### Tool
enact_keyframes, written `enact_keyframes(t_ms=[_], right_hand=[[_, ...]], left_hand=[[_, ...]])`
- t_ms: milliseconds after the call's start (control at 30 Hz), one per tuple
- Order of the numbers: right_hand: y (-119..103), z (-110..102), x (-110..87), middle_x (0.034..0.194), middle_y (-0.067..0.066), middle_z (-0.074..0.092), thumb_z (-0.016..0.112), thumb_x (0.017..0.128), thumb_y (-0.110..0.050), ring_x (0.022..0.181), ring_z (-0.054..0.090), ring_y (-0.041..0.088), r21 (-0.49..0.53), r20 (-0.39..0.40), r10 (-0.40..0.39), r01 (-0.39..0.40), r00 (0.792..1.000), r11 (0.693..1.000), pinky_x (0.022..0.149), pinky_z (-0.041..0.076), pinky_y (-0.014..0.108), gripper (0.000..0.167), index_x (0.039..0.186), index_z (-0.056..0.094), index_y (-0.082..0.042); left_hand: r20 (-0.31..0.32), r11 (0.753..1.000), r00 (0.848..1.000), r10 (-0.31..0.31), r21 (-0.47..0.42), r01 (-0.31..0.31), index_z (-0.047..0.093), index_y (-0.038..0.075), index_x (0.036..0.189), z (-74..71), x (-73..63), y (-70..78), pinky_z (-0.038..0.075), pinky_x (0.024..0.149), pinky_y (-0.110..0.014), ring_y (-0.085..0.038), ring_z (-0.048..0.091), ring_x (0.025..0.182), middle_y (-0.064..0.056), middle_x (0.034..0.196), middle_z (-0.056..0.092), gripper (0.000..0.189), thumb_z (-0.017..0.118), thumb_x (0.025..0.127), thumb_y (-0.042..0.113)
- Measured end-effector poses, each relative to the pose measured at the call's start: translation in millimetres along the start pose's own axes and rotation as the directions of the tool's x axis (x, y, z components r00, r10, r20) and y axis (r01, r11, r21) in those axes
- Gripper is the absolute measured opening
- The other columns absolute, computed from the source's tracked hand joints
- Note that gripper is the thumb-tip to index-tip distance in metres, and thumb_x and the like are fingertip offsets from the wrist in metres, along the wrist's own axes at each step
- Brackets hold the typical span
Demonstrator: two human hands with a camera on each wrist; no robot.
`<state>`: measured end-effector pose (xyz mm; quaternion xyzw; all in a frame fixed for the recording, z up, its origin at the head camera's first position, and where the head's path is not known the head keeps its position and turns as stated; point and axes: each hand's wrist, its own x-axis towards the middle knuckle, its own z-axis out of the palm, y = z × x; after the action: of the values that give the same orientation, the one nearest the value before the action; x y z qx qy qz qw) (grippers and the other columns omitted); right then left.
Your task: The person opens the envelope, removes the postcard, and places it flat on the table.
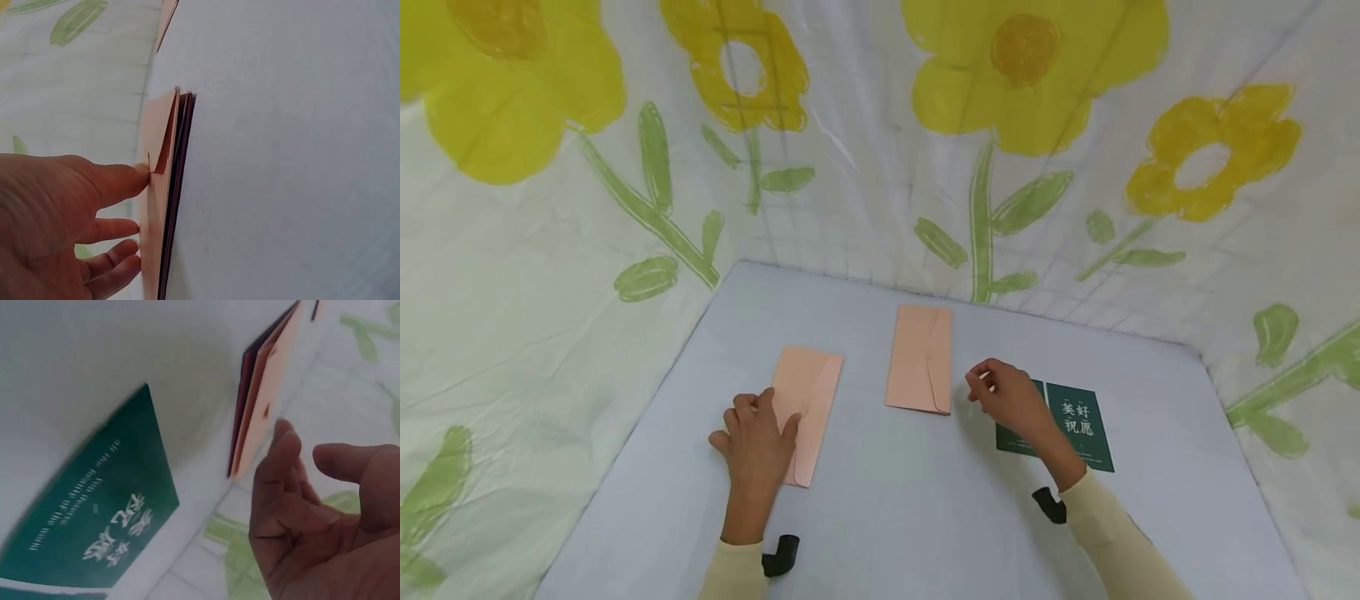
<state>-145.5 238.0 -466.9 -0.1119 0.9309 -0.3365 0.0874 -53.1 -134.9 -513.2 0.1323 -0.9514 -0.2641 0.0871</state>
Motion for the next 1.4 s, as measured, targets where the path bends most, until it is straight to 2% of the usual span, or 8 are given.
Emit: enact_keyframes(t_ms=[233,367,567,733,900,1000,1267,1400], right_hand=[[-1.7,16.7,35.3,0.093,0.005,0.073,0.059,0.107,-0.05,0.065,0.067,0.016,-0.152,0.098,0.142,-0.127,0.985,0.98,0.06,0.052,0.035,0.048,0.12,0.067,-0.004],[-2.3,29.1,44.5,0.085,0.005,0.069,0.065,0.104,-0.051,0.066,0.062,0.017,-0.235,0.103,0.157,-0.129,0.982,0.963,0.058,0.049,0.034,0.047,0.108,0.067,-0.004],[-5.2,34.1,48.0,0.076,0.005,0.059,0.067,0.103,-0.047,0.066,0.054,0.02,-0.255,0.104,0.158,-0.127,0.982,0.958,0.056,0.042,0.033,0.043,0.095,0.064,-0.005],[-4.1,33.4,49.9,0.077,0.006,0.059,0.066,0.104,-0.048,0.067,0.054,0.02,-0.234,0.12,0.144,-0.113,0.982,0.966,0.058,0.041,0.033,0.044,0.092,0.064,-0.005],[4.8,32.6,49.0,0.088,0.007,0.064,0.064,0.105,-0.048,0.074,0.057,0.021,-0.192,0.141,0.116,-0.088,0.983,0.977,0.064,0.046,0.035,0.045,0.101,0.064,-0.003],[8.6,31.8,48.3,0.089,0.007,0.063,0.063,0.106,-0.048,0.075,0.056,0.021,-0.148,0.148,0.093,-0.071,0.985,0.986,0.065,0.046,0.035,0.044,0.102,0.062,-0.004],[8.3,28.1,45.5,0.065,0.002,0.052,0.061,0.109,-0.041,0.059,0.047,0.019,0.031,0.157,0.015,-0.02,0.987,0.999,0.057,0.039,0.034,0.04,0.085,0.06,-0.009],[8.4,25.4,42.5,0.061,0.001,0.052,0.06,0.109,-0.039,0.056,0.047,0.018,0.088,0.129,-0.001,-0.011,0.992,0.996,0.056,0.04,0.034,0.04,0.084,0.058,-0.009]], left_hand=[[-0.023,1.0,1.0,0.0,0.019,0.0,0.057,-0.003,0.143,-0.6,-1.1,0.8,0.029,0.082,-0.064,-0.05,0.045,0.116,-0.031,0.13,0.05,0.058,0.079,0.097,0.026],[-0.011,1.0,1.0,-0.004,0.022,0.004,0.056,-0.003,0.143,-1.1,-1.4,1.2,0.029,0.082,-0.063,-0.049,0.045,0.117,-0.031,0.131,0.05,0.059,0.079,0.097,0.026],[-0.013,0.999,1.0,0.015,0.031,-0.015,0.055,-0.003,0.143,-0.3,-0.1,-0.7,0.03,0.081,-0.062,-0.049,0.045,0.115,-0.031,0.131,0.049,0.06,0.079,0.097,0.026],[-0.027,1.0,0.999,0.017,0.012,-0.017,0.056,-0.005,0.142,-1.3,0.3,-1.1,0.029,0.08,-0.06,-0.049,0.045,0.113,-0.031,0.13,0.049,0.059,0.08,0.097,0.025],[-0.011,1.0,1.0,0.012,0.011,-0.012,0.056,-0.004,0.143,-0.5,-0.4,-1.7,0.029,0.08,-0.061,-0.048,0.045,0.114,-0.03,0.131,0.049,0.059,0.079,0.097,0.026],[-0.008,1.0,1.0,0.011,0.007,-0.011,0.057,-0.004,0.142,-1.5,-0.6,-2.1,0.029,0.081,-0.062,-0.049,0.045,0.115,-0.031,0.131,0.05,0.058,0.078,0.098,0.027],[0.003,1.0,1.0,-0.02,-0.004,0.02,0.054,-0.004,0.144,-14.4,-2.9,1.0,0.027,0.083,-0.067,-0.049,0.044,0.119,-0.032,0.131,0.052,0.061,0.072,0.101,0.036],[-0.021,0.999,1.0,-0.008,-0.044,0.007,0.053,-0.001,0.146,-23.3,-3.0,5.4,0.025,0.084,-0.065,-0.047,0.043,0.121,-0.028,0.133,0.052,0.063,0.07,0.102,0.04]])
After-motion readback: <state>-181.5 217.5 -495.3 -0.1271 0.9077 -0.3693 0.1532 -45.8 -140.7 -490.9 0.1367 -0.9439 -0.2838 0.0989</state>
